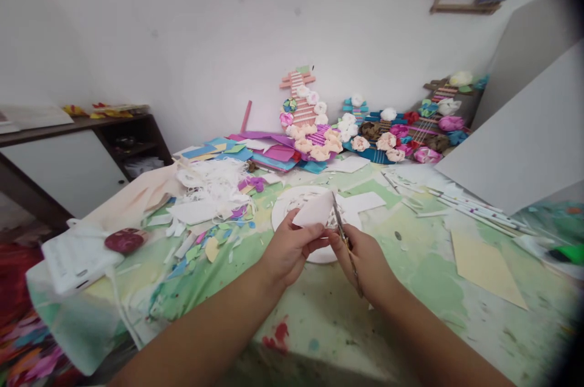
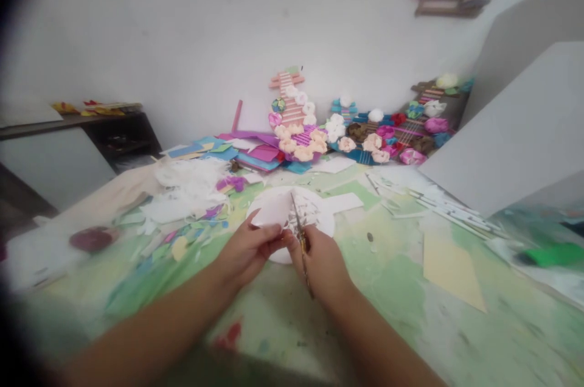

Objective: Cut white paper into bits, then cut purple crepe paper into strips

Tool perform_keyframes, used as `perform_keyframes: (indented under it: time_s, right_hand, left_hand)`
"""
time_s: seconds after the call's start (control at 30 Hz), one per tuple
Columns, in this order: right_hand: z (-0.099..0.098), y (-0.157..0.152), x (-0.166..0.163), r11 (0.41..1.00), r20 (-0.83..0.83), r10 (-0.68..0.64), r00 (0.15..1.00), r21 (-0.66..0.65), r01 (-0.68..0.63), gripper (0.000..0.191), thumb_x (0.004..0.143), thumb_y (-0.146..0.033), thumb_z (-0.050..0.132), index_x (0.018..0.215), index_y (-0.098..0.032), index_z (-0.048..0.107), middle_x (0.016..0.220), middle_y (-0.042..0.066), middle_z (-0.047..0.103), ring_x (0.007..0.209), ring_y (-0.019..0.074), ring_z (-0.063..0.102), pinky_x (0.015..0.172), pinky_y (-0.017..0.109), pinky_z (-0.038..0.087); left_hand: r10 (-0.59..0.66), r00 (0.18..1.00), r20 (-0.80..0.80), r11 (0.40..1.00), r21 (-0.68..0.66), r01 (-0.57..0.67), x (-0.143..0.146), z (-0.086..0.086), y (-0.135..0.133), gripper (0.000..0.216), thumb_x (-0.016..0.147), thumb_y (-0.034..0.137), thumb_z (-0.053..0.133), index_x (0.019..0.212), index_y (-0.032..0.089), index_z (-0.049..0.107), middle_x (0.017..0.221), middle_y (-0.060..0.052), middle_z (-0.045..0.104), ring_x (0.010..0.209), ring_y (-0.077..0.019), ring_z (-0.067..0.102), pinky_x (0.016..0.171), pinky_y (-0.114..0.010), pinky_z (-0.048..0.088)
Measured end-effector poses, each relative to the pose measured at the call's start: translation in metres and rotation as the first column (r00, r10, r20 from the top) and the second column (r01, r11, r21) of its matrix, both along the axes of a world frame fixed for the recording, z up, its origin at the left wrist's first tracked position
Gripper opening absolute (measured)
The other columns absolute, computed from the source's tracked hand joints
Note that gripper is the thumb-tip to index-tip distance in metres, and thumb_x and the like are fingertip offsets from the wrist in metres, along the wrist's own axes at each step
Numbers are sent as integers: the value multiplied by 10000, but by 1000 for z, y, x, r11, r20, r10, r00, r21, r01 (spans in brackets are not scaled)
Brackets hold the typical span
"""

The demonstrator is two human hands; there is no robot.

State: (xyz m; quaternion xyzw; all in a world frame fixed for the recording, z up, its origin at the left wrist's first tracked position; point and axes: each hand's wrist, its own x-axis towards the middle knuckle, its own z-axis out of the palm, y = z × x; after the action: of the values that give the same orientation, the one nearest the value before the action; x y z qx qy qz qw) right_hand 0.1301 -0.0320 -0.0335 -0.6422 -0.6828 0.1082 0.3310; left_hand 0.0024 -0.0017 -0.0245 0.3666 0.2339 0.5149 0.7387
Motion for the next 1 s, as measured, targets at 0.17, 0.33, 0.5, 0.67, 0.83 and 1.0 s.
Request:
perform_keyframes:
  time_s: [0.17, 0.33, 0.5, 0.67, 0.83, 1.0]
  right_hand:
    - [3, -1, 2, 999, 11, 51, 999, -13, -51, 328, 742, -470, 310, 645, -187, 444, 583, -2, 511, 525, 113, 431, 478, 212, 288]
    - [4, 1, 5, 1000, 128, -5, 992, -8, 6, 334, 723, -477, 332, 567, -195, 416, 508, -12, 488, 460, 103, 395, 447, 206, 259]
    - [4, 3, 9, 1000, 199, -21, 980, 6, 21, 354, 717, -495, 327, 561, -192, 422, 494, -3, 479, 436, 99, 381, 431, 208, 250]
    - [2, 4, 10, 1000, 196, -25, 980, 11, 24, 358, 706, -497, 353, 513, -196, 363, 446, -23, 435, 412, 91, 346, 424, 205, 240]
    - [0, 5, 9, 1000, 169, -25, 985, 20, 22, 374, 700, -506, 357, 497, -193, 323, 443, -28, 416, 419, 86, 333, 419, 196, 239]
    - [-2, 5, 9, 1000, 132, -15, 991, 21, 13, 382, 704, -519, 340, 510, -191, 356, 455, -26, 427, 430, 88, 353, 425, 198, 256]
  left_hand:
    - [-14, 1000, -16, 1000, -10, 14, 1, 0, 0, 294, 590, 105, 598, 849, 143, 466, 646, 5, 567, 629, -106, 557, 648, -264, 465]
    - [22, 996, -88, 999, -23, -24, 0, -2, 2, 336, 559, 110, 621, 850, 154, 460, 635, 13, 560, 577, -85, 540, 603, -237, 462]
    - [43, 989, -143, 999, -24, -47, 0, -4, 4, 338, 563, 114, 626, 854, 167, 462, 640, 9, 574, 569, -83, 548, 529, -187, 453]
    - [57, 987, -148, 998, 3, -57, 1, -6, 5, 314, 562, 113, 627, 826, 154, 463, 632, 3, 574, 546, -78, 545, 502, -173, 444]
    - [58, 989, -138, 998, -5, -59, 0, -8, 6, 312, 558, 109, 625, 813, 153, 450, 630, -1, 573, 527, -74, 542, 493, -166, 440]
    - [60, 993, -105, 998, -11, -62, 1, -9, 7, 346, 554, 102, 626, 834, 157, 431, 615, 3, 575, 528, -77, 542, 532, -187, 455]
